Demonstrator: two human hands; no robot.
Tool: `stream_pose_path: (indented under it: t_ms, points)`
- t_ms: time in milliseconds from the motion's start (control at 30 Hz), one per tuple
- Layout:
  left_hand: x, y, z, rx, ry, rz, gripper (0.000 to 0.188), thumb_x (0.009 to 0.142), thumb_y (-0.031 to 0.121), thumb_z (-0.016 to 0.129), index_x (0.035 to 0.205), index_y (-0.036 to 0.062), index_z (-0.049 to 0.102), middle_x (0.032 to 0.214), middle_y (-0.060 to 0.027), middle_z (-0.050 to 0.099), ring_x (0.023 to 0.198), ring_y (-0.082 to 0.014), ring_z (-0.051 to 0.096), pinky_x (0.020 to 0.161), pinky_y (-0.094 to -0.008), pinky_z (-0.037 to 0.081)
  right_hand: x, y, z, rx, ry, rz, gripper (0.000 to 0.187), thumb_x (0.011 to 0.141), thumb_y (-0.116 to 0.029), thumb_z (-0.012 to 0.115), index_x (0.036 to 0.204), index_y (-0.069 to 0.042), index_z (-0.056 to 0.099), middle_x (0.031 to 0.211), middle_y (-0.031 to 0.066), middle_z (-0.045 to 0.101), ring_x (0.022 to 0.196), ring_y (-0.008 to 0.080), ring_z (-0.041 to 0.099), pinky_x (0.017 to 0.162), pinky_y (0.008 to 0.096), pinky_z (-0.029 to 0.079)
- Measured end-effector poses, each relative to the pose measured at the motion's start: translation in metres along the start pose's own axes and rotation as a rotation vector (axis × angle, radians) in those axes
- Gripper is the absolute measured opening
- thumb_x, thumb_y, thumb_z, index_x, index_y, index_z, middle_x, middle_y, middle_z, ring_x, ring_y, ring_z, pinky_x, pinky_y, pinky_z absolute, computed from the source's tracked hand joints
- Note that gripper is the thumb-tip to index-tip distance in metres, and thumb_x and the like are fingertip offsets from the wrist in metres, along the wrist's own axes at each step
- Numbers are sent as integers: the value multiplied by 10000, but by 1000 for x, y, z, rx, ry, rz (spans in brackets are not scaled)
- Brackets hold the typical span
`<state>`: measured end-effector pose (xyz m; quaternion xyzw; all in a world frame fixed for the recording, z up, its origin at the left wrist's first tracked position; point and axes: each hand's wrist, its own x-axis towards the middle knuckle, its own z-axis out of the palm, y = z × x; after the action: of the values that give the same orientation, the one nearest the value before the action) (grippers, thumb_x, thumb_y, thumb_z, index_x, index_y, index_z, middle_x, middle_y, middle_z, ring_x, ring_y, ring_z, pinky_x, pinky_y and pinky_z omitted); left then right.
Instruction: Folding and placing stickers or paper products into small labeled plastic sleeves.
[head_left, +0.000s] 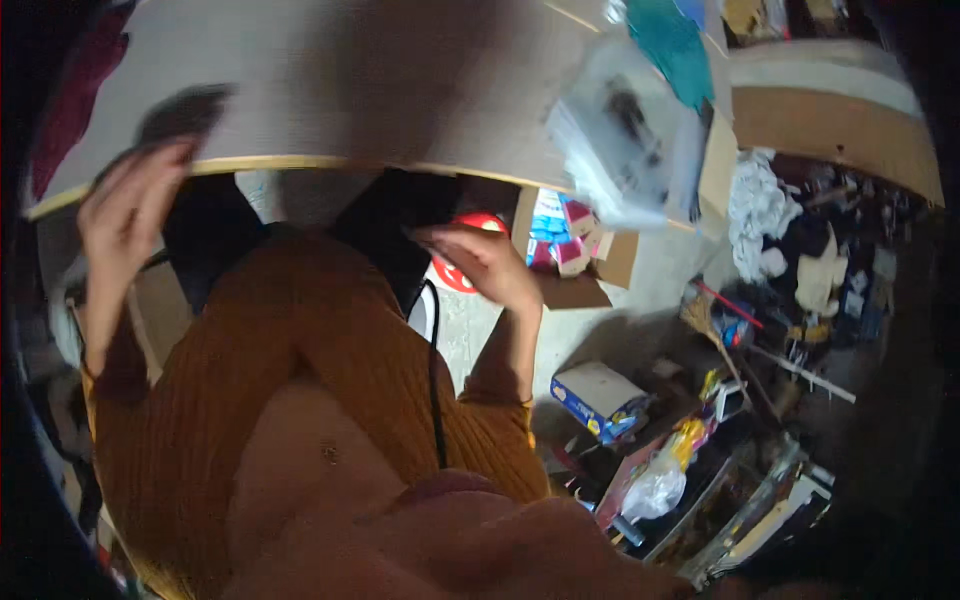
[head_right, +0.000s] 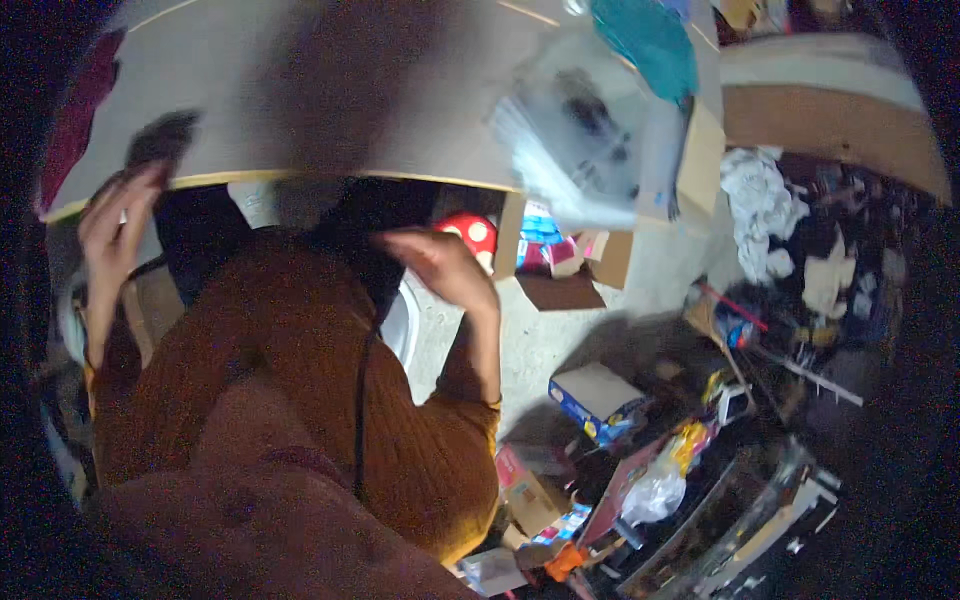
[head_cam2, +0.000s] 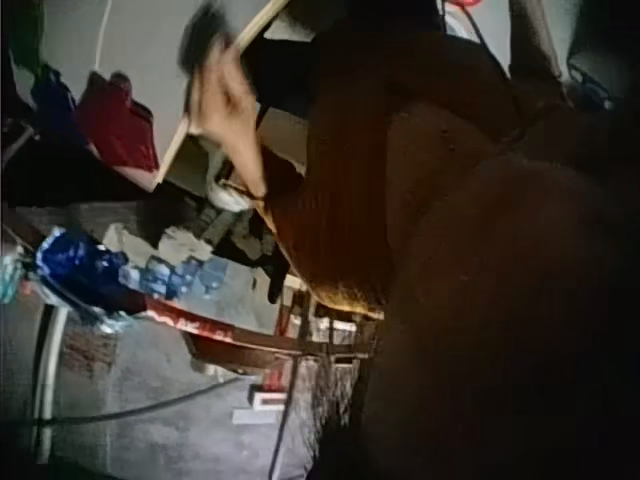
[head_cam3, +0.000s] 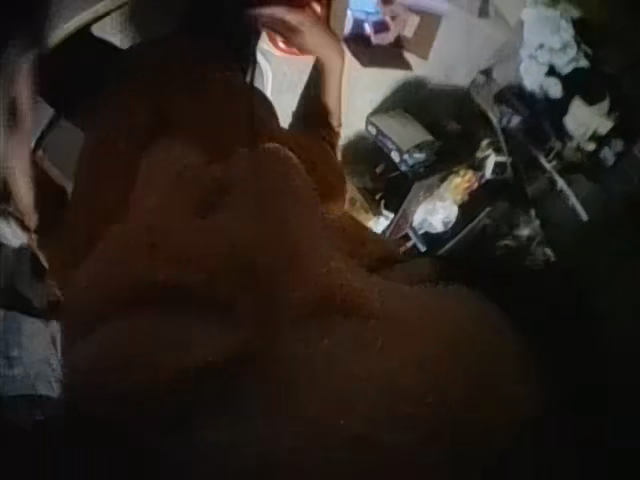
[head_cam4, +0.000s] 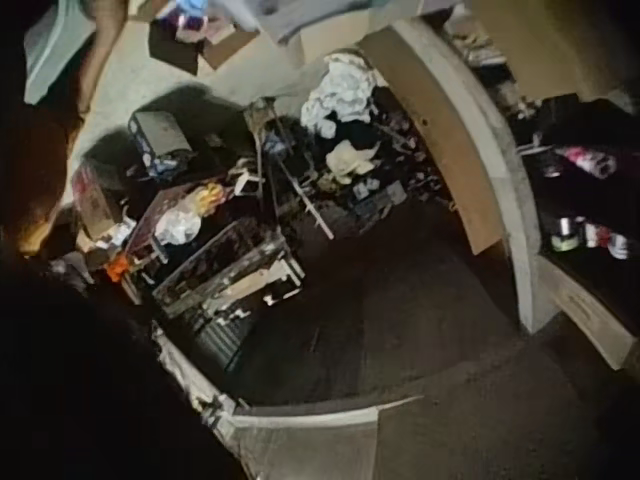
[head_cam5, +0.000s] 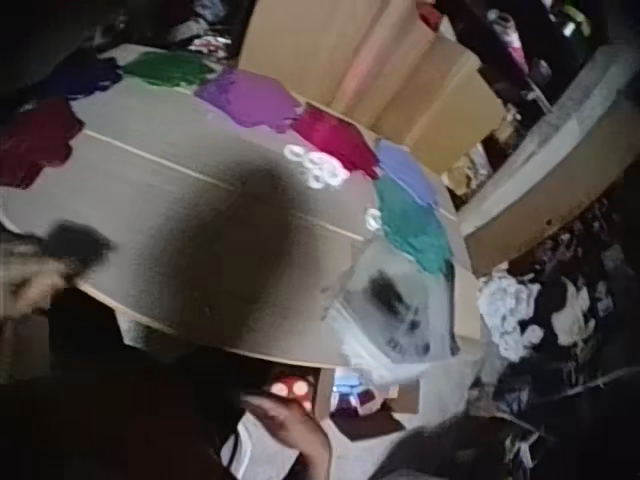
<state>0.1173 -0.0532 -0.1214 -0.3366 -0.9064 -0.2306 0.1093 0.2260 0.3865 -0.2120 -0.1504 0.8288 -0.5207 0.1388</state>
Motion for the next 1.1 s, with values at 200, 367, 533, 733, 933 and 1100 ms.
stream_pose_path:
  t_ms: [200, 367, 533, 733, 933, 1100]
  points:
    - [44, 82, 65, -1254, -293, -125, 347, 893, 34, 704, 1226, 2, 612, 1266, -114, 646, 1085, -166, 629, 856, -320, 547, 86, -108, 33, 332, -81, -192, 362, 994, -78, 555, 1343, 16, 566, 1277, 136, 654, 1131, 219, 637, 970, 330, 498]
    - [-4, 21, 50, -1456, -444, -487, 294, 852, 89, 757, 1114, 10, 652, 1275, -191, 615, 1153, -273, 603, 956, -416, 487, 138, -143, 30, 164, -314, -392, 401, 996, -113, 564, 1379, 4, 540, 1303, 125, 640, 1175, 247, 619, 1001, 355, 482]
    - [-106, -54, 16, -284, -638, -421, 205, 896, 215, 679, 1030, 63, 709, 1117, -133, 697, 1118, -282, 638, 916, -381, 517, 224, -148, -65, -793, -418, -118, 274, 928, -172, 658, 1188, -93, 687, 1232, 103, 677, 1120, 246, 644, 965, 371, 505]
    - [-138, -57, -77, 346, -263, -723, 516, 785, 55, 718, 1287, 24, 603, 1267, -196, 631, 1227, -315, 581, 957, -414, 484, 400, -139, -157, -910, 194, -355, 378, 833, -285, 748, 1159, -103, 689, 1008, 147, 729, 947, 350, 686, 863, 381, 537]
    - [-28, -63, -121, 258, -120, -445, 489, 771, 66, 728, 1249, 56, 629, 1097, -167, 690, 1021, -360, 653, 885, -450, 514, 469, -101, -149, -1103, 210, -516, 316, 848, -262, 696, 1071, -40, 679, 960, 230, 705, 939, 414, 678, 840, 473, 544]
    - [137, -103, -89, 277, -289, 49, 365, 822, 221, 717, 1132, 43, 645, 1060, -149, 661, 943, -376, 651, 790, -483, 528, 473, -99, -138, -1353, 224, -151, 339, 879, -284, 647, 1114, -41, 670, 963, 250, 697, 900, 462, 671, 788, 529, 546]
